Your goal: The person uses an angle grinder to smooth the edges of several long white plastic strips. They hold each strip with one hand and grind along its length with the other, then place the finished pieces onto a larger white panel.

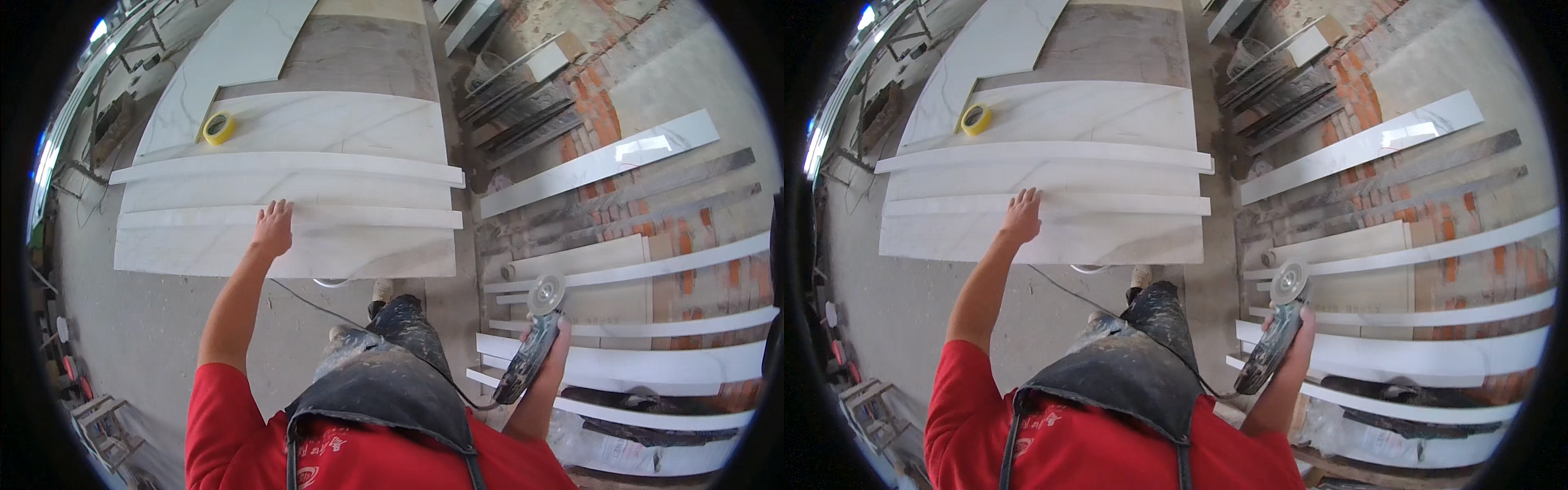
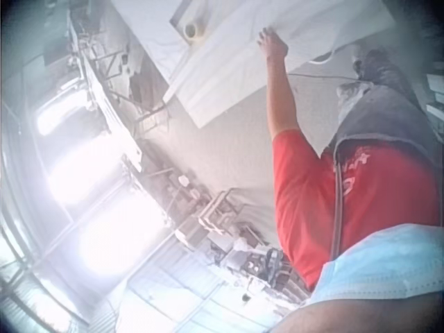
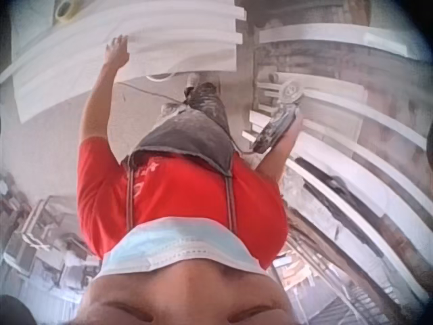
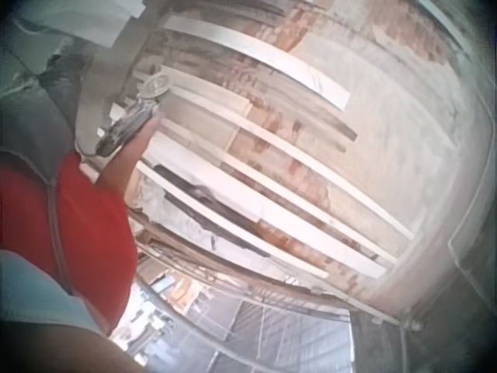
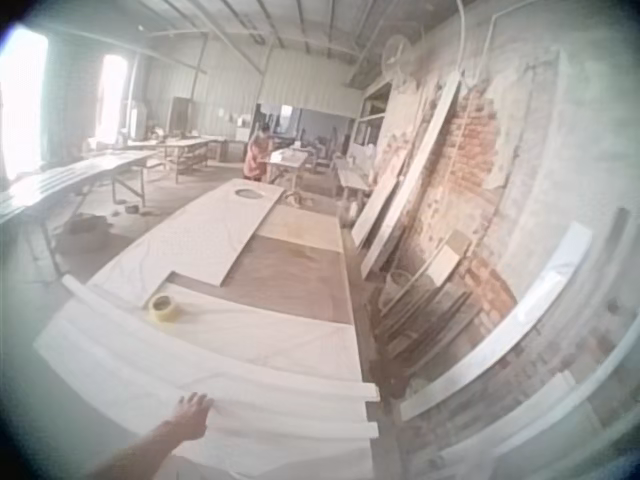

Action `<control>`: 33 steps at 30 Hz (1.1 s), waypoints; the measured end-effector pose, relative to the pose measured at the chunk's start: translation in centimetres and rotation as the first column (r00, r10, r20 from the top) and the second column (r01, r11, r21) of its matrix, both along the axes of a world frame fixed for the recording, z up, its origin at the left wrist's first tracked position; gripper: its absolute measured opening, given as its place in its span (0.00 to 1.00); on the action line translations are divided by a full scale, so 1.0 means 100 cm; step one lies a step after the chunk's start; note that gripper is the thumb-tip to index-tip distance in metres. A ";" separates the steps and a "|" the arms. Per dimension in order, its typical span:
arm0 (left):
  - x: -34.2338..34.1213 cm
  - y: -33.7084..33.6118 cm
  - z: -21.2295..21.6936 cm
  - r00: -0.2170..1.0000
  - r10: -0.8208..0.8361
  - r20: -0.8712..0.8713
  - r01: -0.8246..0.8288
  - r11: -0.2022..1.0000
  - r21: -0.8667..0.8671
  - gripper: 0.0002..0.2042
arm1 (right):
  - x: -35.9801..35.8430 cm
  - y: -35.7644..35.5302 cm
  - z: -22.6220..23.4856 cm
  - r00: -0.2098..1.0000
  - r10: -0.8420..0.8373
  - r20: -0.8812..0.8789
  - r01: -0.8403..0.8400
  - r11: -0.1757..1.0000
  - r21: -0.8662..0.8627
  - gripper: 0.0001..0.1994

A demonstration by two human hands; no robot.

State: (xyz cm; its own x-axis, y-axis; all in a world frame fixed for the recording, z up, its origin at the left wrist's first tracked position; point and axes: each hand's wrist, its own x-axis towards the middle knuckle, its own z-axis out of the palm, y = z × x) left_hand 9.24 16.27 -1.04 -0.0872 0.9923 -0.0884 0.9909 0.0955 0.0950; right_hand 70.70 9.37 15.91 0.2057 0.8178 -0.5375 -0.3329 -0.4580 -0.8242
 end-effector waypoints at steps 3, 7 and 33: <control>-0.028 0.003 -0.018 0.999 -0.047 -0.019 0.044 0.989 -0.142 0.21 | -0.007 0.003 -0.033 0.998 -0.001 -0.068 0.000 1.000 -0.023 0.33; -0.022 0.004 -0.007 0.986 -0.132 -0.103 0.117 0.983 -0.143 0.12 | 0.000 0.002 -0.065 0.966 -0.113 -0.232 0.088 0.990 -0.112 0.33; 0.017 -0.108 0.039 0.962 -0.198 0.188 0.150 0.959 0.239 0.05 | -0.206 -0.012 0.064 0.992 0.100 0.070 -0.102 0.995 0.015 0.31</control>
State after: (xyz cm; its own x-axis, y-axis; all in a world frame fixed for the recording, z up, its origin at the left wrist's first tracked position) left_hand 10.96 5.45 2.83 0.0852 0.9869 0.1370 0.9459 -0.1233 0.3001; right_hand 50.15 8.17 22.33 0.1574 0.8460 -0.5095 -0.2278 -0.4709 -0.8523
